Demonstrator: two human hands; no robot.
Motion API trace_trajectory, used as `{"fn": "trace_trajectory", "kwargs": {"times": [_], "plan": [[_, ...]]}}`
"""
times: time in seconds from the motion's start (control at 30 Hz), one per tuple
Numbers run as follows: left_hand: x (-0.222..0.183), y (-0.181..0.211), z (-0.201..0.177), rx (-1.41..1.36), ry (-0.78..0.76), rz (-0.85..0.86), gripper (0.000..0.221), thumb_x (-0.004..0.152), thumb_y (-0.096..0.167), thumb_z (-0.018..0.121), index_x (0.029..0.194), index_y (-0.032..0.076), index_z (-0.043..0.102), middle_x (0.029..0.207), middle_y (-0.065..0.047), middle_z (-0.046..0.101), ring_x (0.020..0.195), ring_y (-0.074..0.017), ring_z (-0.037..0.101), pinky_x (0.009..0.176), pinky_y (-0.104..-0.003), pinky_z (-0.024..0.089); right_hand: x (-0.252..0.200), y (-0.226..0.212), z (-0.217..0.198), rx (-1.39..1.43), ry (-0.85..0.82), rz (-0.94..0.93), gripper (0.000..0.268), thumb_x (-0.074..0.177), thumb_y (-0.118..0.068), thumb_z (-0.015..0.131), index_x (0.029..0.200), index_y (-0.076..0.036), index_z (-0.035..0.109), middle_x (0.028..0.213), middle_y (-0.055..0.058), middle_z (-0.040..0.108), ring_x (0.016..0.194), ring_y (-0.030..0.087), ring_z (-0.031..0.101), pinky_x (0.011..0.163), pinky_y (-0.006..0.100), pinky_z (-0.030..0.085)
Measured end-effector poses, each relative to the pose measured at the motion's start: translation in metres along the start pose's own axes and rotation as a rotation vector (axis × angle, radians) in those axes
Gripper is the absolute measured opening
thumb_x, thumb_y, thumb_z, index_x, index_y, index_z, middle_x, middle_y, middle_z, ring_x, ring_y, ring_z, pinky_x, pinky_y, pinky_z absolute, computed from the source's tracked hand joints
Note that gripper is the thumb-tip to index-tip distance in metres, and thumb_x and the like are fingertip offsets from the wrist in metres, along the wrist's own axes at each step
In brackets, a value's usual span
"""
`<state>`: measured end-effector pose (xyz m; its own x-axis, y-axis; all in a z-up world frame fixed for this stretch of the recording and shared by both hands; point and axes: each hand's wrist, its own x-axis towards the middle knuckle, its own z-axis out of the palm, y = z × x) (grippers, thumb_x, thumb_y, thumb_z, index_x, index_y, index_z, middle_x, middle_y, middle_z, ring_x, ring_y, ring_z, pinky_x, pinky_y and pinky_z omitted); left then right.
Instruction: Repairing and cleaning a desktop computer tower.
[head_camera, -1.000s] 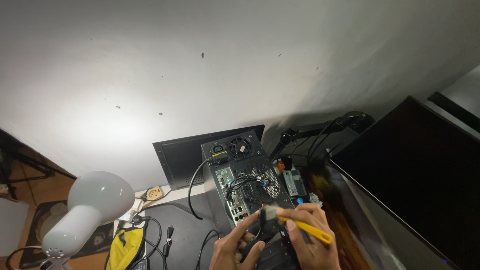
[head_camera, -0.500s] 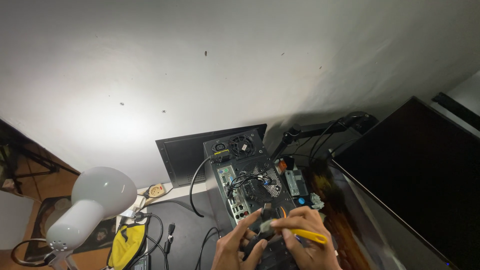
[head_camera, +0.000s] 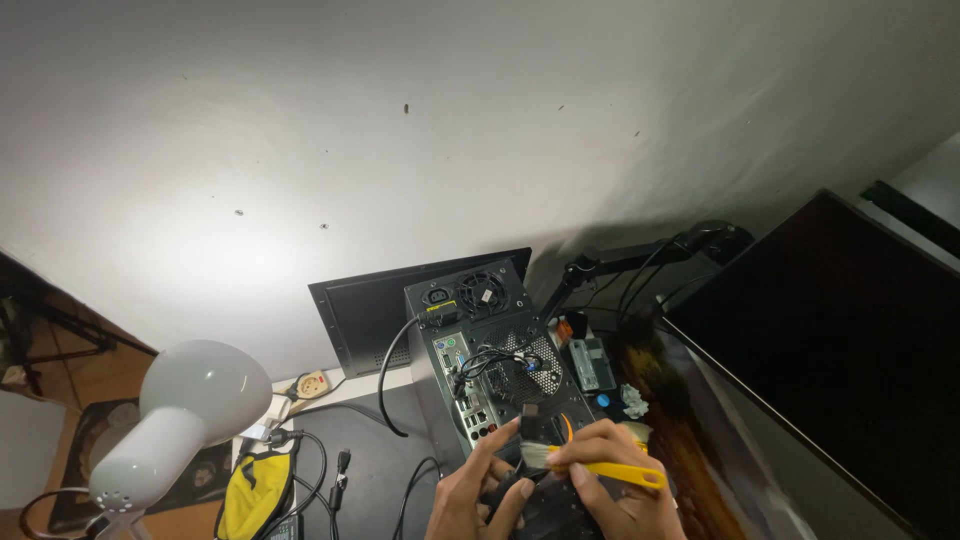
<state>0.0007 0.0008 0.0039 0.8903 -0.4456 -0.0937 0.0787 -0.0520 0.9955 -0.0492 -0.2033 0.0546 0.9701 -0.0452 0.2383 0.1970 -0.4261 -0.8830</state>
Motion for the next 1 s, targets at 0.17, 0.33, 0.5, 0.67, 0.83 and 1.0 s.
{"fn": "trace_trajectory", "kwargs": {"times": [0.17,0.33,0.5,0.67,0.83,1.0], "plan": [[0.008,-0.019,0.001,-0.127,-0.002,-0.105,0.063,0.096,0.023,0.062,0.155,0.011,0.043,0.077,-0.007,0.077,0.058,-0.0103,0.072,0.056,-0.027,0.058,0.002,0.041,0.010,0.138,0.229,0.206,0.018,0.092,-0.005,0.060,0.093,0.002,0.077,0.090,0.012,0.074,0.075,0.018,0.077,0.071,0.032,0.062],[0.004,-0.018,-0.002,-0.088,-0.060,-0.004,0.062,0.097,0.023,0.060,0.155,0.008,0.043,0.076,-0.009,0.075,0.058,-0.0098,0.067,0.055,-0.026,0.053,-0.006,0.058,0.025,0.475,0.065,0.243,0.021,0.093,-0.005,0.058,0.100,0.007,0.073,0.091,0.018,0.071,0.078,0.022,0.077,0.076,0.034,0.063],[0.010,-0.018,-0.006,-0.020,-0.057,-0.063,0.069,0.095,0.027,0.058,0.160,0.015,0.040,0.072,-0.004,0.074,0.059,-0.0077,0.070,0.056,-0.024,0.054,-0.017,0.100,0.039,0.693,0.439,0.088,0.022,0.099,-0.005,0.055,0.101,0.012,0.068,0.096,0.023,0.068,0.080,0.025,0.068,0.074,0.036,0.051],[0.008,-0.038,-0.001,0.043,-0.043,0.066,0.063,0.096,0.025,0.061,0.155,0.011,0.045,0.072,-0.007,0.073,0.066,-0.0080,0.070,0.064,-0.024,0.053,-0.010,0.086,0.039,0.780,0.381,0.147,0.021,0.095,-0.006,0.056,0.102,0.011,0.066,0.098,0.022,0.068,0.080,0.026,0.069,0.074,0.037,0.051],[0.015,-0.060,0.000,-0.028,-0.067,-0.006,0.062,0.096,0.024,0.059,0.156,0.012,0.046,0.084,-0.006,0.078,0.073,-0.0081,0.074,0.070,-0.026,0.058,0.003,0.058,0.013,0.666,0.601,0.206,0.029,0.103,-0.015,0.050,0.108,0.010,0.064,0.096,0.021,0.067,0.088,0.023,0.066,0.077,0.035,0.048],[0.010,-0.038,-0.005,0.075,-0.027,0.116,0.044,0.090,0.023,0.060,0.129,0.003,0.061,0.083,-0.010,0.082,0.081,-0.0144,0.083,0.079,-0.031,0.063,-0.002,0.059,-0.007,0.445,0.317,0.081,0.036,0.107,-0.018,0.046,0.108,0.010,0.068,0.095,0.019,0.069,0.085,0.022,0.066,0.079,0.036,0.051]]}}
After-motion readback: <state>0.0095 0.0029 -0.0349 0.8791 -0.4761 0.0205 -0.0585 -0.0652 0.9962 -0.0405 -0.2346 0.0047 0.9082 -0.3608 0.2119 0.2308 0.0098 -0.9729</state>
